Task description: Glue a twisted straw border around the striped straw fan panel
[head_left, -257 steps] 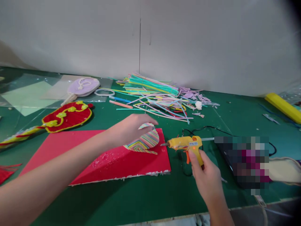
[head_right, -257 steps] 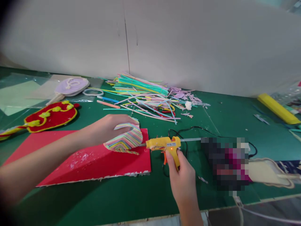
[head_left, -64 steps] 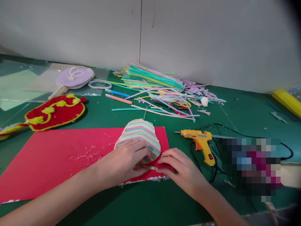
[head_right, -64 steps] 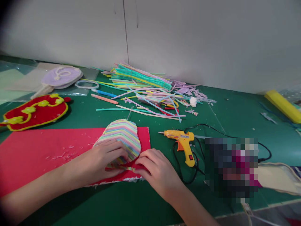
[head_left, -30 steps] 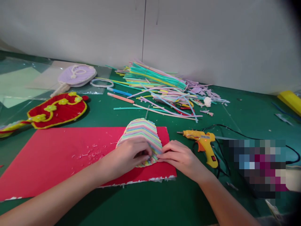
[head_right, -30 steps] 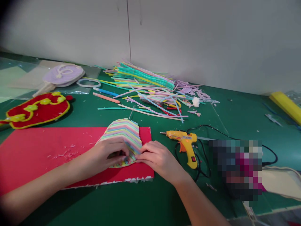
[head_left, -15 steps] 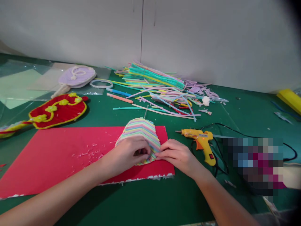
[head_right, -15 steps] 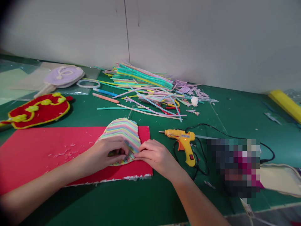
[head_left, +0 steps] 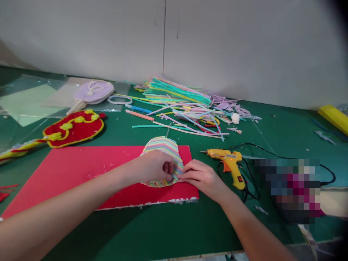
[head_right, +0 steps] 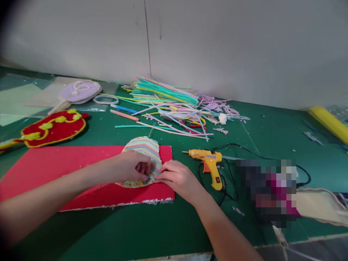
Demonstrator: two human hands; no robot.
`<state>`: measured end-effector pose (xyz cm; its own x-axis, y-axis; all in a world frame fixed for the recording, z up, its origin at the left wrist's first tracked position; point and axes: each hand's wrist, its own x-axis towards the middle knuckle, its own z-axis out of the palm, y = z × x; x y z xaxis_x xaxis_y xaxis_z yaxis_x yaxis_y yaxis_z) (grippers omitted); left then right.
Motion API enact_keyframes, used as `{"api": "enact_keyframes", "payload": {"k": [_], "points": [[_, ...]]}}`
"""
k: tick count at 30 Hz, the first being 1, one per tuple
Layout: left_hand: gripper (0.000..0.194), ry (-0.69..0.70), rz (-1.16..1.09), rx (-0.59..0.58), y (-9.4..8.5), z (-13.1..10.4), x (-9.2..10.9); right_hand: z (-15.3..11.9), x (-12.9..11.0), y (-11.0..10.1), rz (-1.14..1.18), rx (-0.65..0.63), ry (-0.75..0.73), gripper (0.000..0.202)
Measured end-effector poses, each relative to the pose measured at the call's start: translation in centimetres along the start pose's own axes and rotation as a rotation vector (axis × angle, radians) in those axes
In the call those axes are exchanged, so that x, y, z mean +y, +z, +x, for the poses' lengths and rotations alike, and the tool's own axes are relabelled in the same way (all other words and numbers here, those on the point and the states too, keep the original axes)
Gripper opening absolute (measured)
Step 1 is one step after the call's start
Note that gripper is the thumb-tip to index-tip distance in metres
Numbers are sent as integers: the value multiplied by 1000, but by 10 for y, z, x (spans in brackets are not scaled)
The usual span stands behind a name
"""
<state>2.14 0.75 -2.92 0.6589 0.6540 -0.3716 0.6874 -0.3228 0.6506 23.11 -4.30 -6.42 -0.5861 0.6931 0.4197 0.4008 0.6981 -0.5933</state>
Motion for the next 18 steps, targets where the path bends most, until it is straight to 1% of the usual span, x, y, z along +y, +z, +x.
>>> {"api": "enact_keyframes", "payload": {"k": [4, 9, 12, 15, 18], "points": [[5, 40, 80, -28, -2, 5, 1, 0, 1, 1, 5, 3, -10, 15], [6, 44, 138, -10, -1, 6, 1, -1, 3, 3, 7, 3, -10, 15], [6, 50, 140, -36, -5, 5, 5, -1, 3, 3, 17, 5, -4, 15], [2, 45, 143, -71, -10, 6, 10, -1, 3, 2, 26, 7, 4, 16], [5, 33, 161, -68, -13, 9, 13, 0, 2, 2, 19, 8, -1, 17]]}}
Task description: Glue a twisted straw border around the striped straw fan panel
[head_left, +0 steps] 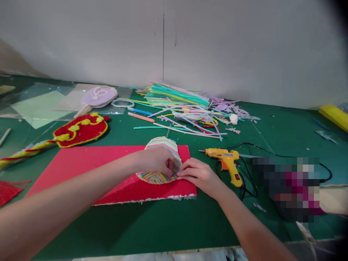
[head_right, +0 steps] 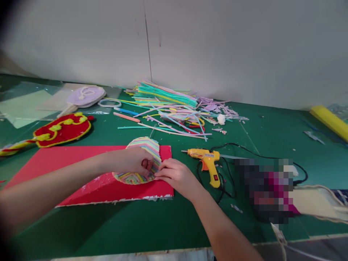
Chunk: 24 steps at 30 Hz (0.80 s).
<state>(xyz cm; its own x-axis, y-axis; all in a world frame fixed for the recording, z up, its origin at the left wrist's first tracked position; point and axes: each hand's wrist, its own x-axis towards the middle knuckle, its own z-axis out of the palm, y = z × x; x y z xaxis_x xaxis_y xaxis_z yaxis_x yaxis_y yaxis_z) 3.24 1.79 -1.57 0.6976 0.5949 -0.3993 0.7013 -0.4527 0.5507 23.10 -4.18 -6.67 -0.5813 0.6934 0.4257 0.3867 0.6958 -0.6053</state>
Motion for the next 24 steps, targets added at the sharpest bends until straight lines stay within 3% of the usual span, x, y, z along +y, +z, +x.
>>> {"api": "enact_keyframes", "payload": {"k": [12, 20, 24], "points": [[3, 10, 22, 36, 10, 0, -1, 0, 1, 1, -20, -3, 5, 17], [7, 38, 60, -7, -15, -17, -6, 0, 0, 0, -1, 1, 14, 17], [8, 31, 60, -117, -21, -18, -10, 0, 0, 0, -9, 3, 18, 19]]}}
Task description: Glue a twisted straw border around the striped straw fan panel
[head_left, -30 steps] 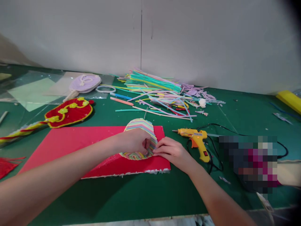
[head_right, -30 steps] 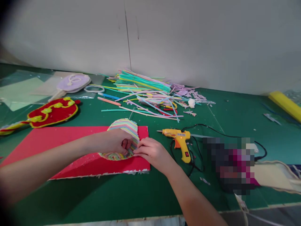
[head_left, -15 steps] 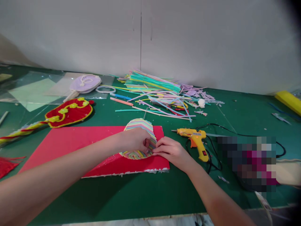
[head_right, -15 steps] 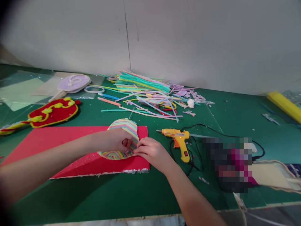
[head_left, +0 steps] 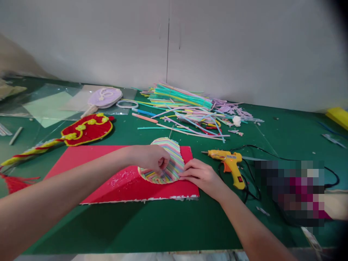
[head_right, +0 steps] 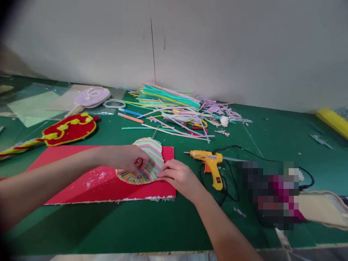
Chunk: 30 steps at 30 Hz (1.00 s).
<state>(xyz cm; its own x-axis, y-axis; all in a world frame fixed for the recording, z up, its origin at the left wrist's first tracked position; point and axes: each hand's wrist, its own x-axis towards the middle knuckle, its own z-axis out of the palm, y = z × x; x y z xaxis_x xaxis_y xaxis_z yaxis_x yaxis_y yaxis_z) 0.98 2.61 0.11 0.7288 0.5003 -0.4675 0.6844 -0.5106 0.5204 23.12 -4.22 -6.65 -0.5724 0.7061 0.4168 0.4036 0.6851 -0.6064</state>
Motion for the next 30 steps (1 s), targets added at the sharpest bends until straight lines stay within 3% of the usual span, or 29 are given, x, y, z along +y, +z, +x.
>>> {"api": "enact_keyframes", "payload": {"k": [10, 30], "points": [[14, -79, 105, 29, 7, 7, 6, 1, -2, 1, -14, 5, -20, 19], [16, -183, 264, -74, 5, 16, 17, 0, -2, 1, -7, 1, -22, 19]]}}
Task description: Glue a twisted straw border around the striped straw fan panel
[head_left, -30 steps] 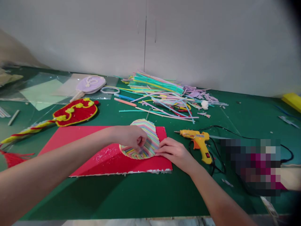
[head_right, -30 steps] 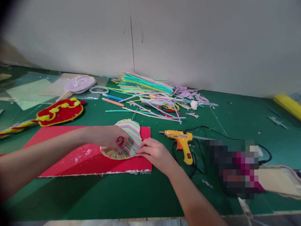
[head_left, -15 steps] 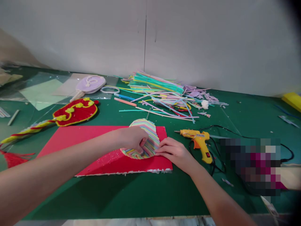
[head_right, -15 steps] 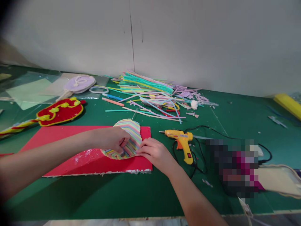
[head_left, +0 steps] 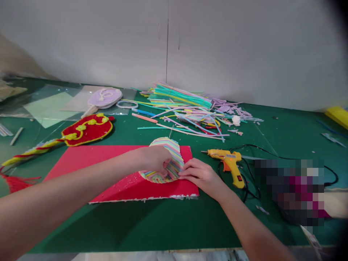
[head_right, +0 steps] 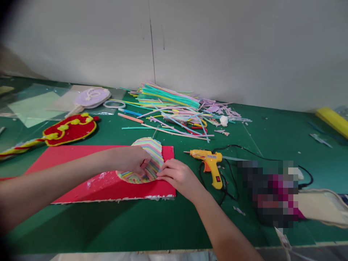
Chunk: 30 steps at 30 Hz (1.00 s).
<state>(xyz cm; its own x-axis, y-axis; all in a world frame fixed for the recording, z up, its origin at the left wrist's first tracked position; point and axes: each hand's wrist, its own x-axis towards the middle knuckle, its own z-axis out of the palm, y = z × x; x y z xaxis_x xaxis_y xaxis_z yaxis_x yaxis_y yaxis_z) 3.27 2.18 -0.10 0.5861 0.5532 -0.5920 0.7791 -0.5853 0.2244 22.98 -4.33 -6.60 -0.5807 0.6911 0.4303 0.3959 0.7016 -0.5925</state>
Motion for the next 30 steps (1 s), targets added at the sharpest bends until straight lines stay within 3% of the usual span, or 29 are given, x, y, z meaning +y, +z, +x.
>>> {"api": "enact_keyframes", "payload": {"k": [9, 19, 30], "points": [[19, 12, 12, 1, -3, -3, 0, 0, 0, 0, 3, -2, 2, 17], [41, -13, 48, 38, -3, 4, 5, 0, 1, 0, -2, 1, 1, 19], [34, -46, 103, 25, -2, 12, 5, -1, 3, 1, 10, -2, -3, 17]]}}
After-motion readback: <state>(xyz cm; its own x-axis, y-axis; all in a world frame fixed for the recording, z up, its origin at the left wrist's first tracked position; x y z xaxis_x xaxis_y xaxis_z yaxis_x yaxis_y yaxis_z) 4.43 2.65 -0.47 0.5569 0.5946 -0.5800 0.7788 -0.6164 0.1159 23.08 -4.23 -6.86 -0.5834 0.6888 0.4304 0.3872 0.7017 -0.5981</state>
